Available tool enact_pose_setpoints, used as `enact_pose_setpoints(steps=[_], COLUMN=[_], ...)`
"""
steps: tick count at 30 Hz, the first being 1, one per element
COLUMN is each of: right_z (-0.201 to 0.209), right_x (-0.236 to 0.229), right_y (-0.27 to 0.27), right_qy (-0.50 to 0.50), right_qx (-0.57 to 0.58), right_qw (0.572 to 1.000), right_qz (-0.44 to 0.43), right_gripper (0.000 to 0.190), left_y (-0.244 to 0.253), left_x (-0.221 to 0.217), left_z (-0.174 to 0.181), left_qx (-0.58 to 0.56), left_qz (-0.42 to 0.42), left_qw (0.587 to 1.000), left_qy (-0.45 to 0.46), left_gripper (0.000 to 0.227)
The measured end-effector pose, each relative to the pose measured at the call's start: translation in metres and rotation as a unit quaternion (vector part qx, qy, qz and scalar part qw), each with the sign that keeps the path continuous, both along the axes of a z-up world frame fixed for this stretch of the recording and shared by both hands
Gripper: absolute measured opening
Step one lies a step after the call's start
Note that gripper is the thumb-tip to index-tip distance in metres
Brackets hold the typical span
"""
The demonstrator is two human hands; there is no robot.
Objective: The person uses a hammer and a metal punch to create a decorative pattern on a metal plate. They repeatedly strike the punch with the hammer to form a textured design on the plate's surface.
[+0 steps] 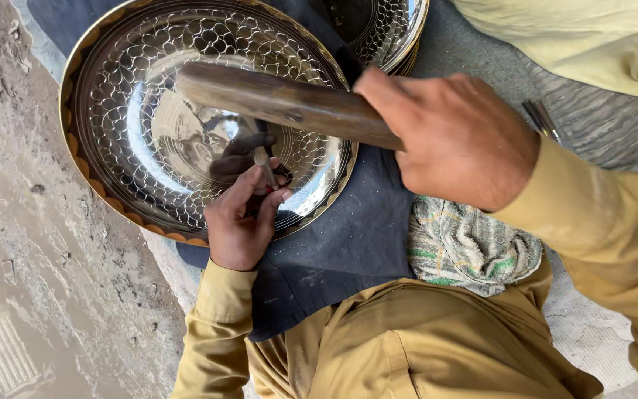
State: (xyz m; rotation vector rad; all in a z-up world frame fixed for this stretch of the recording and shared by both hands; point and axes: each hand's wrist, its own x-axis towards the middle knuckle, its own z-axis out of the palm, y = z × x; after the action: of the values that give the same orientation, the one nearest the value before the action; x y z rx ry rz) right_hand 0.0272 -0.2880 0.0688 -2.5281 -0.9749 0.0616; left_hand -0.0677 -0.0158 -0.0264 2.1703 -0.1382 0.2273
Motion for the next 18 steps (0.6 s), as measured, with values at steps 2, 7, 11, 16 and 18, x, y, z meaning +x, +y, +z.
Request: enact_pose_setpoints(steps=[2,7,11,16,18], right_z=[-0.006,-0.012,-0.018,-0.062,-0.083], right_x=[-0.007,-0.009,-0.014,-0.068,-0.091], right_y=[-0.009,-0.027,-0.037,-0.033,-0.030], right_qy=[0.003,0.095,0.091,0.142,0.181], right_qx=[0.047,-0.036,-0.073,0.141,0.130], right_qw=[0.999,0.995,0.993,0.972,0.964], right_qz=[-0.009,-0.021,0.003,-0.124,-0.142], right_gripper=[0.048,0.036,0.050,0.051,0.057], left_y=[0.000,0.001,0.006,0.018,0.020], left_x=[0.001,-0.002,0.011,0.033,0.038], left_z=[-0.002,-0.008,-0.003,0.004,0.007], left_qx=[-0.008,-0.017,0.037,0.109,0.113], left_qz=[-0.004,-0.029,-0.071,-0.224,-0.276], left_qw=[1.000,0.999,0.997,0.968,0.953], left_qy=[0.002,-0.010,-0.010,0.023,0.047], left_gripper=[0.042,0.039,0.042,0.044,0.043])
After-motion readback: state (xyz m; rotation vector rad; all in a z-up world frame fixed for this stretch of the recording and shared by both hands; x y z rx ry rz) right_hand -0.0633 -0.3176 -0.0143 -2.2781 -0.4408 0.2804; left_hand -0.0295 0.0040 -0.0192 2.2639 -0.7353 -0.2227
